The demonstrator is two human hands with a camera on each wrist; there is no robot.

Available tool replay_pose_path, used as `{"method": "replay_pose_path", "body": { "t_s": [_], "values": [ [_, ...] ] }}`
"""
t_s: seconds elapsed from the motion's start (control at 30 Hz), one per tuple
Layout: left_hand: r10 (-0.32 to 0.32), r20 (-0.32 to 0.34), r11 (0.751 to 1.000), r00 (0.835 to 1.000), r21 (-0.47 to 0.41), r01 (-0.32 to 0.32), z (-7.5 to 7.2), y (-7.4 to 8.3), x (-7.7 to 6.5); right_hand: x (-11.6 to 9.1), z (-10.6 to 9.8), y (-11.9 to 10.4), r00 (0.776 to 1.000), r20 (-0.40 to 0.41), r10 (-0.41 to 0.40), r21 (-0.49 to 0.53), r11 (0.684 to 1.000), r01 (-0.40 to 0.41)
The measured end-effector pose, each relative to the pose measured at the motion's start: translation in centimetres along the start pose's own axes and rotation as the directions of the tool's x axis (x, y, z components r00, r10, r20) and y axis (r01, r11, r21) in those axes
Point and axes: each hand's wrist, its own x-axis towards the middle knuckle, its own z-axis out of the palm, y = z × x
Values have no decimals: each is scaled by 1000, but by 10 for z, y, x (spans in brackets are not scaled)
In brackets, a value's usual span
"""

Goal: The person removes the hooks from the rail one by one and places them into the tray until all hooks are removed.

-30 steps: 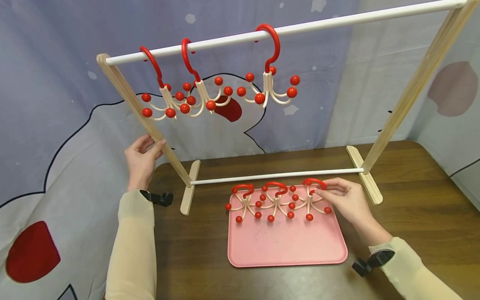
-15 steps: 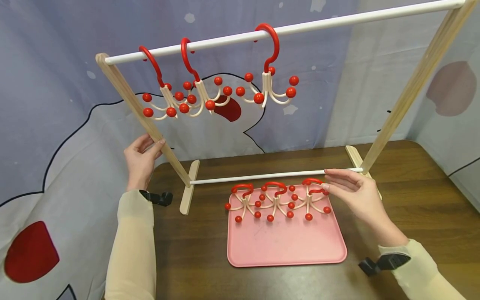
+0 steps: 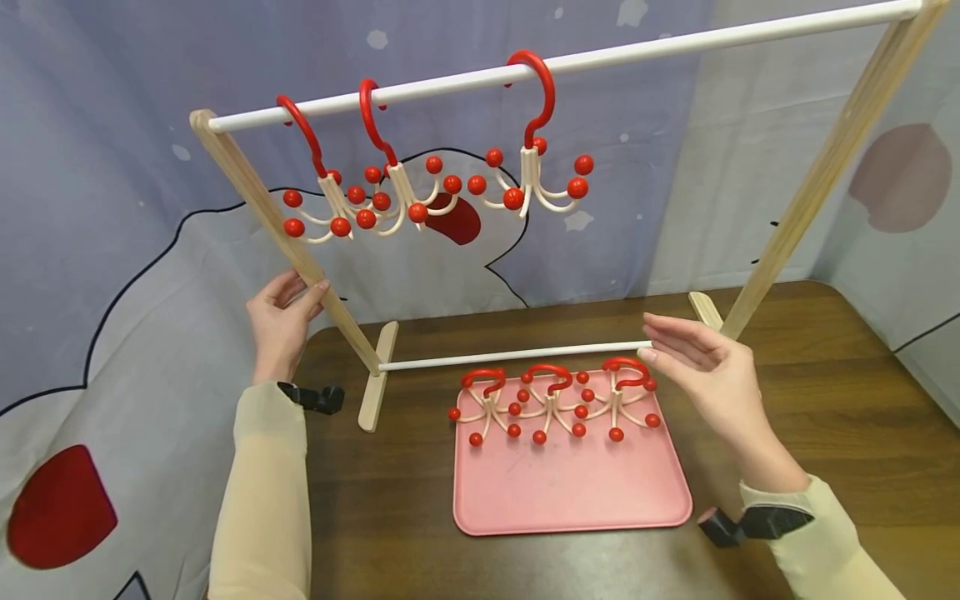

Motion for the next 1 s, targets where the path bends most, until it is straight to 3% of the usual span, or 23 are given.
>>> {"method": "replay_pose_path", "body": {
  "t_s": [0.23, 0.47, 0.87, 1.0],
  "values": [
    [0, 4, 1000, 1000, 2, 0, -1, 0, -1, 14, 17, -20, 996, -19, -90, 151, 984, 92],
    [-5, 5, 999, 1000, 33, 5, -1, -2, 1, 42, 29, -60, 976, -36, -215, 212, 953, 218],
    [-12, -1, 999, 1000, 47, 12, 1, 0, 1, 100, 50, -115, 970, 26, -242, 94, 967, 238],
    [-19, 2, 999, 1000, 31, 19, 1, -1, 2, 120, 59, -130, 971, 28, -238, 105, 967, 233]
  ]
}}
